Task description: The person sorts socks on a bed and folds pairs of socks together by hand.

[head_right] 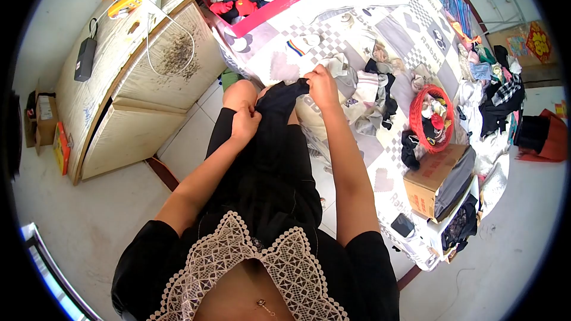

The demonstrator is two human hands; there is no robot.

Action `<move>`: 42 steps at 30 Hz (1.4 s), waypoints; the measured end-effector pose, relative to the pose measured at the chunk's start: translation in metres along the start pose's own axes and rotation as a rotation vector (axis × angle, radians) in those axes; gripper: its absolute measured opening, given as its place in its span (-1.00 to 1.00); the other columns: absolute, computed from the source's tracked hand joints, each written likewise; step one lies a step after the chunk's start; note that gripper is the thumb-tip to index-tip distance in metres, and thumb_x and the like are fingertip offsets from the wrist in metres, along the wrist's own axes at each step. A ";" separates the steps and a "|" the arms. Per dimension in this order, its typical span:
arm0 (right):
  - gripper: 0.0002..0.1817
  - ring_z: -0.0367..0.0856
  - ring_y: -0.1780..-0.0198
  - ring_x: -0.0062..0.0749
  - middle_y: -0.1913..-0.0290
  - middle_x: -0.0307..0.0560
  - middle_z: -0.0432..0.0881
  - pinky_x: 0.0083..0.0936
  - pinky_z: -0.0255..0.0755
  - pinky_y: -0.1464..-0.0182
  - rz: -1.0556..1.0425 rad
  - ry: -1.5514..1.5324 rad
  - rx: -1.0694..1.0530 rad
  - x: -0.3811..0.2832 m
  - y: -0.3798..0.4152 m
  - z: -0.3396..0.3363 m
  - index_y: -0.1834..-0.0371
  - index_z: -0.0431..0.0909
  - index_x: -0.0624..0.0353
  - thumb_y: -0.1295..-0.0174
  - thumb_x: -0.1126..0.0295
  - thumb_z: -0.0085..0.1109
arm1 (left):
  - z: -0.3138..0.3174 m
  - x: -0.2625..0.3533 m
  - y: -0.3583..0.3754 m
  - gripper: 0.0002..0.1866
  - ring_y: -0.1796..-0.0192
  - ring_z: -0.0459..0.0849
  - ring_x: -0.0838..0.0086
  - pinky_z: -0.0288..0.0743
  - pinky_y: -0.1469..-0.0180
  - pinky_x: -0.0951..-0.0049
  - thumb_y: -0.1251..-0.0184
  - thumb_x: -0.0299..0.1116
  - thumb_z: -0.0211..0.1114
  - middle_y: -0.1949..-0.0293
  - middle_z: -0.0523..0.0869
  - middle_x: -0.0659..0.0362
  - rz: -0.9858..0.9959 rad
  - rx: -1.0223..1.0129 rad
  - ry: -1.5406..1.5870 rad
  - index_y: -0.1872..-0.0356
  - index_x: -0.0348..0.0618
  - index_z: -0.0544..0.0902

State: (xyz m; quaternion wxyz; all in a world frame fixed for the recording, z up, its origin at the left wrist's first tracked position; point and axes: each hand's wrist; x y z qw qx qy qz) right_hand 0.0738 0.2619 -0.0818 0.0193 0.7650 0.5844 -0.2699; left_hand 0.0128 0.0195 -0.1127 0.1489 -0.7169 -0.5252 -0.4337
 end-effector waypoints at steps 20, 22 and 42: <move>-0.72 0.48 0.51 -0.56 0.47 -0.26 0.57 -0.61 0.37 0.42 0.765 -0.743 0.109 0.013 0.006 0.107 0.27 0.61 0.28 -0.07 0.29 0.34 | 0.000 0.001 -0.008 -0.79 0.28 0.66 0.00 0.50 0.14 0.12 -0.12 -0.31 0.20 0.42 0.66 -0.07 0.006 -0.139 -0.095 0.28 -0.14 0.42; -0.78 0.44 0.55 -0.64 0.50 -0.30 0.53 -0.71 0.29 0.52 0.947 -1.022 0.136 0.004 -0.002 0.075 0.26 0.60 0.22 -0.13 0.31 0.29 | -0.001 -0.001 -0.010 -0.80 0.26 0.66 -0.01 0.50 0.13 0.12 -0.12 -0.31 0.20 0.40 0.66 -0.09 -0.015 -0.159 -0.100 0.28 -0.15 0.43; -0.73 0.52 0.20 -0.49 0.22 -0.13 0.59 -0.58 0.38 0.09 0.855 -1.191 0.214 -0.024 0.025 0.081 0.19 0.51 0.30 -0.12 0.38 0.29 | -0.038 0.051 -0.050 -0.49 0.20 0.67 0.16 0.47 0.11 0.27 -0.08 0.00 0.33 0.30 0.68 -0.06 0.155 -0.304 -0.387 0.14 -0.27 0.60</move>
Point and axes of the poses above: each hand's wrist, its own y-axis away from the middle knuckle, its own z-axis out of the palm, x = y × z
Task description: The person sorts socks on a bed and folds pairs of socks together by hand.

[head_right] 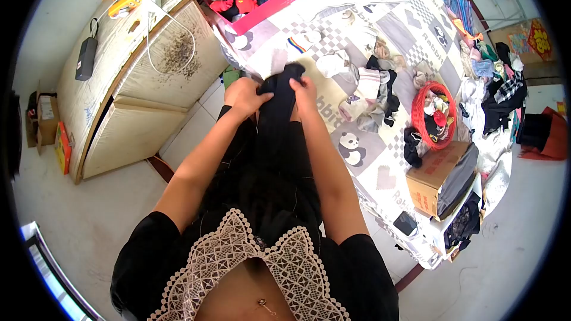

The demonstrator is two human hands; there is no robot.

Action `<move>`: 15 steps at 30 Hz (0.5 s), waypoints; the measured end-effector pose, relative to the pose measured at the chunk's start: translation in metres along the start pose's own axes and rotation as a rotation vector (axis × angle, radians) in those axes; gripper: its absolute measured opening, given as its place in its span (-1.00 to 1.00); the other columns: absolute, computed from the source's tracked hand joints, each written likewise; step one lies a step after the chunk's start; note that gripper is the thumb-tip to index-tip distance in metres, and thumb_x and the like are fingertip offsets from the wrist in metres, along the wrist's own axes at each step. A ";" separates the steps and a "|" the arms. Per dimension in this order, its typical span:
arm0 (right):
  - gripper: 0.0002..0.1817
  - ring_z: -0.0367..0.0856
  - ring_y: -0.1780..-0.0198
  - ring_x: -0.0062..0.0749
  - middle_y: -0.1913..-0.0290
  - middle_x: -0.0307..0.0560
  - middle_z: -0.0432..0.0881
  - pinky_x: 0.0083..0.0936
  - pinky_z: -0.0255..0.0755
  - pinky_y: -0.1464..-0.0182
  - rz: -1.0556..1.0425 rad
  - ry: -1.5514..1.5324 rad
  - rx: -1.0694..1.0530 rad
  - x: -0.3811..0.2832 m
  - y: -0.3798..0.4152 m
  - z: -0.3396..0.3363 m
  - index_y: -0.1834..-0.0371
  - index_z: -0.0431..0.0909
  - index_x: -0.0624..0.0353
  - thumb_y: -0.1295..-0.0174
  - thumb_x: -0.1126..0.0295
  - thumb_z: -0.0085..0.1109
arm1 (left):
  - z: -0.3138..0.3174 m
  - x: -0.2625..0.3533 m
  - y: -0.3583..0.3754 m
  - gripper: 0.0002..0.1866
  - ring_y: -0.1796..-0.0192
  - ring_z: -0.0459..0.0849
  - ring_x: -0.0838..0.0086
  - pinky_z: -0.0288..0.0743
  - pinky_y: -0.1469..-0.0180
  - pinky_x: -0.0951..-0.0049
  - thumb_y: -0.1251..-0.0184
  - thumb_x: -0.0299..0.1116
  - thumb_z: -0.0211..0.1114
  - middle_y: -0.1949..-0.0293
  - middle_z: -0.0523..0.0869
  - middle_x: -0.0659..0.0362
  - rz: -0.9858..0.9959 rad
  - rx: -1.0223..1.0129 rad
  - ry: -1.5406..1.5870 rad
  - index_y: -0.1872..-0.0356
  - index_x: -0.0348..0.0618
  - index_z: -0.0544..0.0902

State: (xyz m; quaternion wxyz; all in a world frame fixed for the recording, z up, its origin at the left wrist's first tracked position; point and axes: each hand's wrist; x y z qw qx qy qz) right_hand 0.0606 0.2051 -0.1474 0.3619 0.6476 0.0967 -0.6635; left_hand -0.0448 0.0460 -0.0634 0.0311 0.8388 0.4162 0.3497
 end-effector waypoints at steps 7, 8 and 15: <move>-0.59 0.52 0.16 -0.47 0.13 -0.12 0.57 -0.53 0.40 -0.01 -0.252 0.256 0.121 -0.038 -0.004 0.009 -0.02 0.40 0.28 -0.14 0.40 0.27 | -0.002 0.009 0.005 -0.55 0.12 0.70 0.40 0.49 0.06 0.44 -0.12 -0.15 0.34 0.17 0.72 0.14 -0.168 0.173 0.425 0.05 -0.26 0.60; -0.62 0.52 0.11 -0.42 0.10 -0.10 0.54 -0.50 0.41 0.02 -0.310 0.411 0.129 -0.032 -0.003 0.004 0.03 0.46 0.23 -0.10 0.38 0.31 | -0.003 0.008 0.011 -0.57 0.10 0.69 0.40 0.50 0.07 0.47 -0.13 -0.20 0.34 0.14 0.71 0.10 -0.095 0.138 0.453 0.05 -0.28 0.58; -0.67 0.49 0.10 -0.22 0.12 -0.12 0.50 -0.36 0.40 0.05 -0.728 0.729 -0.520 -0.052 0.100 0.002 0.27 0.60 0.14 0.09 0.26 0.44 | 0.066 -0.051 0.032 -0.62 0.33 0.61 0.46 0.54 0.23 0.49 -0.30 -0.28 0.21 0.30 0.63 0.15 -0.268 -0.020 1.010 -0.04 -0.29 0.44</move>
Point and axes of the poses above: each hand's wrist, its own y-axis away from the middle knuckle, its own z-axis out of the palm, x = y × z
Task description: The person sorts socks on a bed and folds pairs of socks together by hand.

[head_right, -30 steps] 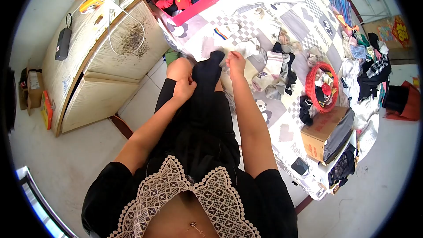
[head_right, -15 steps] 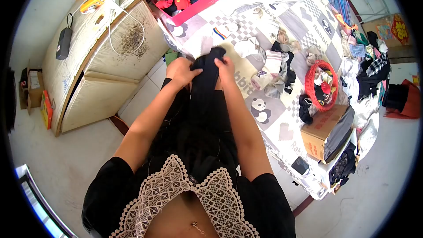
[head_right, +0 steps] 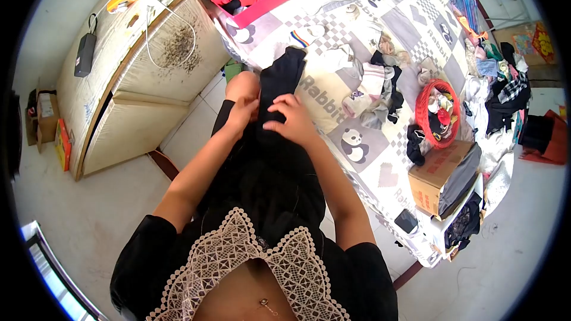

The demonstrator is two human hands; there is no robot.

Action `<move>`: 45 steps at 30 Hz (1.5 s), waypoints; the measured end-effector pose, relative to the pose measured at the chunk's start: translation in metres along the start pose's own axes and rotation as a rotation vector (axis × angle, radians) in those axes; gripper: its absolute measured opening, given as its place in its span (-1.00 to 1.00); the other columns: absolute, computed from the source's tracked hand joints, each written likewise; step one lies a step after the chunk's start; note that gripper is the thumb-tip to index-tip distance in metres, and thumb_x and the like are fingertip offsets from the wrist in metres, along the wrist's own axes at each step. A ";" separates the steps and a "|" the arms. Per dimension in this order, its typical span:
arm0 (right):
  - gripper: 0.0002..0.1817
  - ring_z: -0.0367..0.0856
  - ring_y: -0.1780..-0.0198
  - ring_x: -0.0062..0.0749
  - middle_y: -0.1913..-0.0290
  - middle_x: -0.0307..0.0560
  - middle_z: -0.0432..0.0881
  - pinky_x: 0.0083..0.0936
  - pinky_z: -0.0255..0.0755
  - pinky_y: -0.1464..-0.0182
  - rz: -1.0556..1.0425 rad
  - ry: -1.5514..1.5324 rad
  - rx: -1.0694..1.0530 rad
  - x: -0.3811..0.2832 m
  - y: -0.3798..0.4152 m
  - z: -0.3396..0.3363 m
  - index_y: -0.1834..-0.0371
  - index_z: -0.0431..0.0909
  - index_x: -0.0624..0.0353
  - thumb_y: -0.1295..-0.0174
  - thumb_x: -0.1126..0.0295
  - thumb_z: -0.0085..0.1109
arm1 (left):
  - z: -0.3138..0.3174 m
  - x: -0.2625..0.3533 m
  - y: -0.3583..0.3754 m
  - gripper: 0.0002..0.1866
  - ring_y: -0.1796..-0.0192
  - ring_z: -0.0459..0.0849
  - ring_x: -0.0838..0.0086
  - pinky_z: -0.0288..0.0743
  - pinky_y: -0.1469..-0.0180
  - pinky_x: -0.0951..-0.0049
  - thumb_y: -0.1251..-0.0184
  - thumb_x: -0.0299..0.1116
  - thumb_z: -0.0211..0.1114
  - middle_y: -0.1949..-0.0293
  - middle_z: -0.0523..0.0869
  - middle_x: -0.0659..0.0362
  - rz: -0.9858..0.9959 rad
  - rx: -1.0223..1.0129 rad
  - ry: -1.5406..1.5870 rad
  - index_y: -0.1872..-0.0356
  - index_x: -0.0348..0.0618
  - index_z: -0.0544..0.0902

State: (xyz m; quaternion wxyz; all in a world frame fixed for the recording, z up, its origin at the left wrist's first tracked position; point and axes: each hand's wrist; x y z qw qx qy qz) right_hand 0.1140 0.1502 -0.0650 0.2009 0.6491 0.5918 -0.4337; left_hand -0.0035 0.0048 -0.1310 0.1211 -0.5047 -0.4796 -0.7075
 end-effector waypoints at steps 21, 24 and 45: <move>-0.87 0.51 0.13 -0.22 0.26 -0.19 0.63 -0.36 0.35 0.07 0.076 0.063 0.196 -0.027 0.023 -0.006 0.50 0.57 0.18 0.10 0.48 0.34 | 0.003 -0.003 0.067 -0.71 0.28 0.64 0.56 0.53 0.18 0.59 -0.13 -0.50 0.35 0.29 0.65 0.21 -0.374 -0.378 0.202 0.11 -0.21 0.54; -0.87 0.50 0.12 -0.24 0.24 -0.22 0.61 -0.39 0.35 0.10 0.007 0.129 0.149 -0.030 0.030 -0.008 0.50 0.56 0.16 0.10 0.48 0.34 | 0.007 -0.003 0.067 -0.78 0.29 0.64 0.54 0.53 0.17 0.56 -0.18 -0.42 0.33 0.30 0.66 0.19 -0.358 -0.394 0.195 0.16 -0.19 0.56; -0.66 0.46 0.04 -0.25 0.20 -0.30 0.58 -0.35 0.32 -0.02 -0.029 0.276 -0.049 -0.020 0.050 -0.018 0.26 0.63 0.07 0.21 0.51 0.36 | 0.019 0.016 0.076 -0.71 0.19 0.64 0.25 0.51 0.18 0.34 -0.06 -0.44 0.27 0.14 0.59 0.02 0.272 -0.045 -0.494 0.13 -0.20 0.53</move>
Point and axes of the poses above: each hand's wrist, its own y-axis away from the middle knuckle, its own z-axis out of the palm, x = y × z
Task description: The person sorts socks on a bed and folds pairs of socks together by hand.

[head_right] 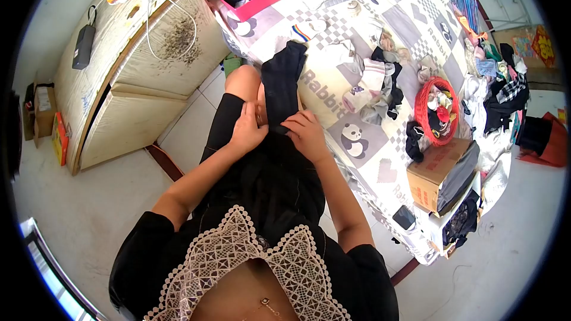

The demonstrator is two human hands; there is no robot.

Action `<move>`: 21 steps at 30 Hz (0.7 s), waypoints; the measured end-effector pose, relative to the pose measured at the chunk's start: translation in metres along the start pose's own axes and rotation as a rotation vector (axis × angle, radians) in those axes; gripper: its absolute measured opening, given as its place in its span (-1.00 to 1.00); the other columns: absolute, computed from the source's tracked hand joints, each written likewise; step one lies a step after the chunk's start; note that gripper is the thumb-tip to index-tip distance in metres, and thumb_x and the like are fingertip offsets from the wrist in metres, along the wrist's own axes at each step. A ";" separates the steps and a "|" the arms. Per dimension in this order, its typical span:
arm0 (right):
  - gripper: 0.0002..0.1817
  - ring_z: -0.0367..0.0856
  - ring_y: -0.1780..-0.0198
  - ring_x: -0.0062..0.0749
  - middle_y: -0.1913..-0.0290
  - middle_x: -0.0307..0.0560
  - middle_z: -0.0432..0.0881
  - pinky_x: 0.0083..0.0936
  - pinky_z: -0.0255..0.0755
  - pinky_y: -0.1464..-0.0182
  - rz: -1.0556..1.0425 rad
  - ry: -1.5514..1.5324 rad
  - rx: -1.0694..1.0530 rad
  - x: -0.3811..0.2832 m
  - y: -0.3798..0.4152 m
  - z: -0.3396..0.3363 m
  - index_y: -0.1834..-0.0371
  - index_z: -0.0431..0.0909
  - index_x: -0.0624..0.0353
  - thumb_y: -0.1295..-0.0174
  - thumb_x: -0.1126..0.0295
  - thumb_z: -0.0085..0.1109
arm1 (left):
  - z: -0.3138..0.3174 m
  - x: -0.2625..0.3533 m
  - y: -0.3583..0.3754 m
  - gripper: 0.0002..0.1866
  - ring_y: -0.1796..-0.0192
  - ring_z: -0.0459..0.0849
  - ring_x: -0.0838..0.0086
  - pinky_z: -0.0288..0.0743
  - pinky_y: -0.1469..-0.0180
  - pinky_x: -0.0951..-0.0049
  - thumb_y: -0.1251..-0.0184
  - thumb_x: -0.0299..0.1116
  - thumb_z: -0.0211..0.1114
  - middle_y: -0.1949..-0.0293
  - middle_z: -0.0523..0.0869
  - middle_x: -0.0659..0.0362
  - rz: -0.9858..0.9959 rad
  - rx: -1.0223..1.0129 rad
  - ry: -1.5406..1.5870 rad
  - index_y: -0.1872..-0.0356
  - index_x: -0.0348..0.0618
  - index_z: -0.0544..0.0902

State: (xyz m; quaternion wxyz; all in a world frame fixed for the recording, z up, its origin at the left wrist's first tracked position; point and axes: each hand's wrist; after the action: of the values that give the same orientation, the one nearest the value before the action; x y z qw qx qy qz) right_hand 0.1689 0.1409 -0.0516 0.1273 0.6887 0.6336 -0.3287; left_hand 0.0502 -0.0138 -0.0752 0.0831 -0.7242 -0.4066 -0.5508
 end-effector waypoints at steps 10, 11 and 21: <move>-0.55 0.44 0.02 -0.18 0.13 -0.17 0.55 -0.31 0.30 -0.06 0.058 -0.116 0.033 -0.001 -0.003 -0.017 0.11 0.60 0.11 0.20 0.45 0.41 | 0.007 -0.005 -0.016 -0.69 0.06 0.62 0.21 0.50 0.01 0.40 0.03 -0.64 0.28 0.11 0.59 0.08 0.409 -0.072 -0.017 0.18 -0.22 0.61; -0.50 0.41 -0.02 -0.14 0.05 -0.11 0.51 -0.30 0.29 -0.10 0.126 -0.114 0.085 -0.008 -0.004 -0.016 0.07 0.58 0.12 0.22 0.45 0.43 | 0.008 -0.007 -0.018 -0.72 0.07 0.63 0.28 0.51 0.03 0.44 0.01 -0.65 0.29 0.12 0.61 0.10 0.291 -0.106 0.096 0.19 -0.25 0.61; -0.71 0.40 -0.03 -0.14 0.07 -0.11 0.50 -0.36 0.36 -0.02 0.174 -0.164 0.164 0.014 0.006 0.012 0.30 0.60 0.15 0.17 0.56 0.37 | 0.012 -0.012 -0.014 -0.87 0.19 0.63 0.59 0.51 0.11 0.58 -0.16 -0.55 0.32 0.22 0.68 0.20 0.098 -0.230 0.498 0.26 -0.27 0.61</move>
State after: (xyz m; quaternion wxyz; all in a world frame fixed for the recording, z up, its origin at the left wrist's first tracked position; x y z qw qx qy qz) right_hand 0.1706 0.1441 -0.0703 0.1498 0.7202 0.5297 -0.4223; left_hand 0.0481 -0.0039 -0.0948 0.1241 -0.5901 -0.2727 -0.7496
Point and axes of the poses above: each hand's wrist, its own y-axis away from the middle knuckle, its own z-axis out of the palm, x = y × z
